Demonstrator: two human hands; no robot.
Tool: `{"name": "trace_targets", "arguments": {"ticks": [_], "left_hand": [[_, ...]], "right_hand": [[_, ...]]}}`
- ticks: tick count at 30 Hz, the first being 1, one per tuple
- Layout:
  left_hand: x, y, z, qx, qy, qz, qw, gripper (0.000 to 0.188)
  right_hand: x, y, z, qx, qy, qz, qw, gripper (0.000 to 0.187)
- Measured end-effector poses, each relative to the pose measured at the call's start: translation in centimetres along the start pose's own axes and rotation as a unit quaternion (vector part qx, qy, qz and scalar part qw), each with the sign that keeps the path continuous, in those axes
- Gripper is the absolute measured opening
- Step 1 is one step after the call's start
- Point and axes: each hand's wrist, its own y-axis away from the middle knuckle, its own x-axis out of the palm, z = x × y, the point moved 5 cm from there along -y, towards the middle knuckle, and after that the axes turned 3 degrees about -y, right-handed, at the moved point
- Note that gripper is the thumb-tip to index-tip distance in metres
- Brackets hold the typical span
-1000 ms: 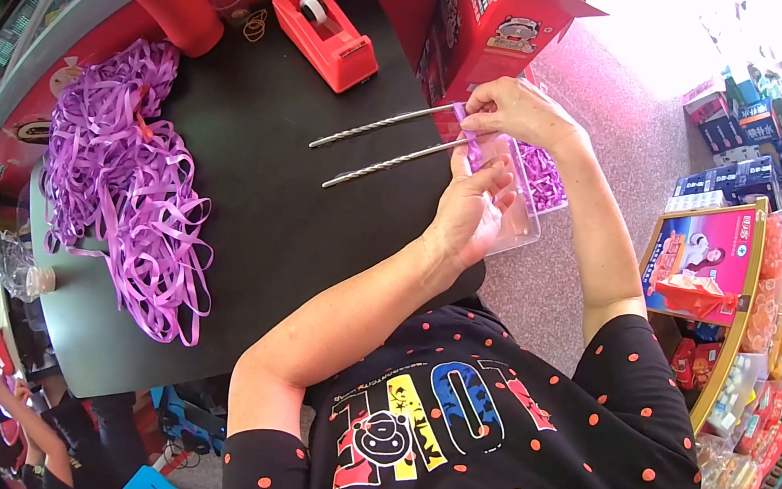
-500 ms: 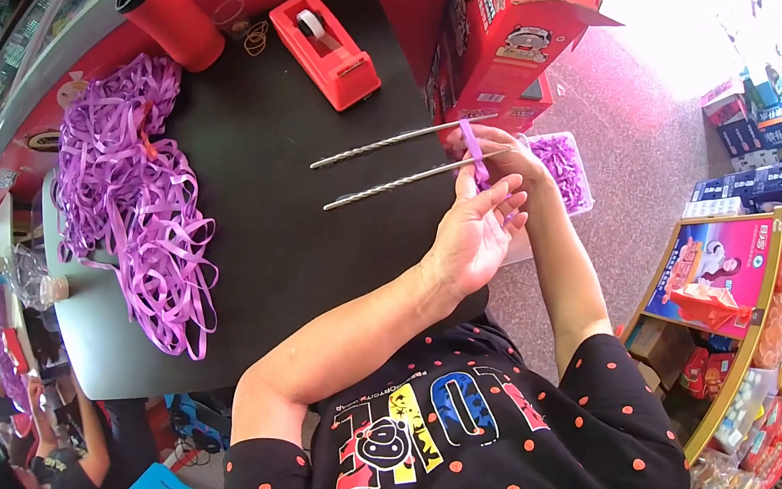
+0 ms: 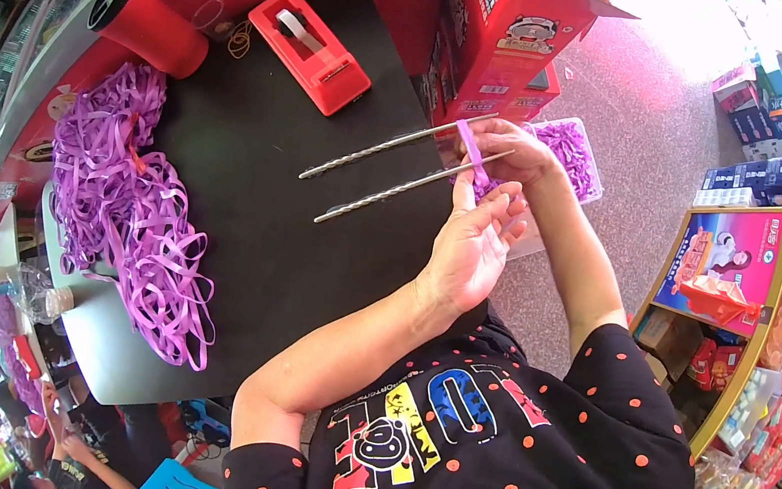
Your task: The recorder is seen tying and taping purple ribbons onto a metal wire frame to create decorative items.
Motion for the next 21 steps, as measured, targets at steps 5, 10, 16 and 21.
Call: {"name": "trace_targets", "arguments": {"ticks": [5, 10, 16, 21], "left_hand": [[0.2, 0.0, -0.1, 0.026, -0.048, 0.014, 0.998, 0.048], [0.1, -0.1, -0.1, 0.041, -0.065, 0.013, 0.997, 0.046], [0.3, -0.2, 0.1, 0.047, -0.078, 0.019, 0.996, 0.048], [0.3, -0.1, 0.0, 0.040, -0.051, 0.015, 0.998, 0.062]], "right_hand": [[1.5, 1.5, 3.6, 0.072, 0.131, -0.137, 0.979, 0.017], [3.7, 2.5, 5.1, 0.078, 0.181, -0.228, 0.953, 0.018], [3.8, 2.8, 5.1, 0.052, 0.246, -0.274, 0.928, 0.016], [4.4, 3.1, 5.8, 0.069, 0.237, -0.261, 0.933, 0.015]]}}
